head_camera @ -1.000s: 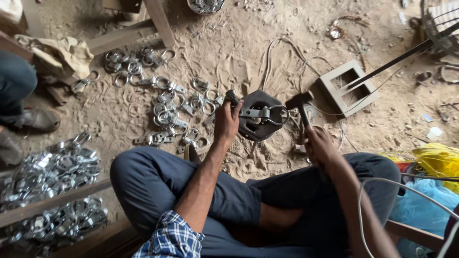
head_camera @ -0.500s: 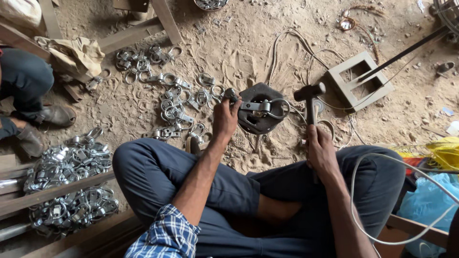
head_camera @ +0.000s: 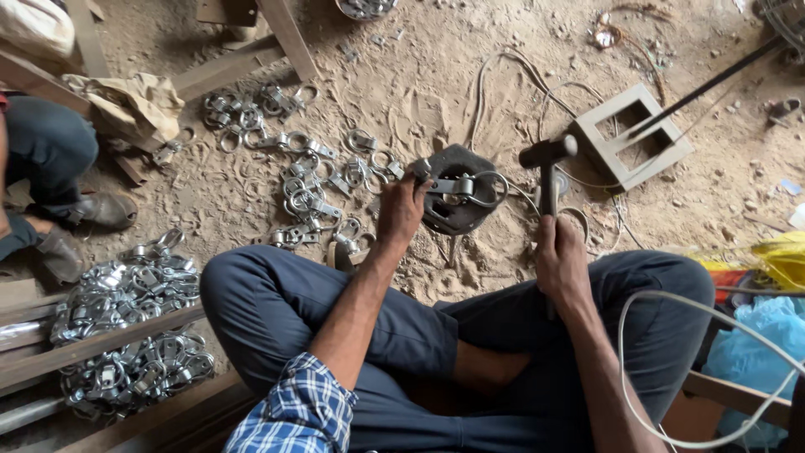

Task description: The person sits on the ground and uses a hammer to strike metal parts placed on a circular anvil. They repeatedly pick up metal pieces, position them on the anvil, and hit them with the hammer to shape them.

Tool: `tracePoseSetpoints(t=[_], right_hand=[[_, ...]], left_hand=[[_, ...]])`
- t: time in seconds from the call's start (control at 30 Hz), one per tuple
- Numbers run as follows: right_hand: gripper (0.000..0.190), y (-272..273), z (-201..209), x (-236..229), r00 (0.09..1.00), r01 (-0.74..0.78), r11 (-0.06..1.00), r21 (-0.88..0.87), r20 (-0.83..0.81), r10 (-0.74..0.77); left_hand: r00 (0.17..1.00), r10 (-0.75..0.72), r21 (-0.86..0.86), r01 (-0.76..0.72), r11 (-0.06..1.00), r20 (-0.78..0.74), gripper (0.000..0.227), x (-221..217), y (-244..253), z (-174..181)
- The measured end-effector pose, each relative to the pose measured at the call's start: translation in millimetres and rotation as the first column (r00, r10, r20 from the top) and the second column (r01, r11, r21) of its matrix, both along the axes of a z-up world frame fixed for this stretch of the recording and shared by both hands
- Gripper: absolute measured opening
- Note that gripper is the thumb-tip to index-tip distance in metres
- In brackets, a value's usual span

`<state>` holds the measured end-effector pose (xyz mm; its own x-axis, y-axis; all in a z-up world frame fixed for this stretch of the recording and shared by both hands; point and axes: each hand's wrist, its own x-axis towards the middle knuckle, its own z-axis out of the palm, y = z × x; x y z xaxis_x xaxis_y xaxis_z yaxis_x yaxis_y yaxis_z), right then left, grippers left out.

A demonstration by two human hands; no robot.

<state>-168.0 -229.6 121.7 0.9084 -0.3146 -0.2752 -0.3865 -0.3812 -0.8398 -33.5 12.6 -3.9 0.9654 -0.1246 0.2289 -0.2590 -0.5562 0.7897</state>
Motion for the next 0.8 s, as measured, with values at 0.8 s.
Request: tracePoseSetpoints(t=[0.8], right_hand=[[0.028, 29.8, 13.9, -33.4, 0.943, -0.32, 0.903, -0.286, -0.003, 0.334]], left_hand=[[0.986, 0.01, 0.012, -0.012, 1.0, 0.169, 0.028, 9.8, 11.9, -33.2]])
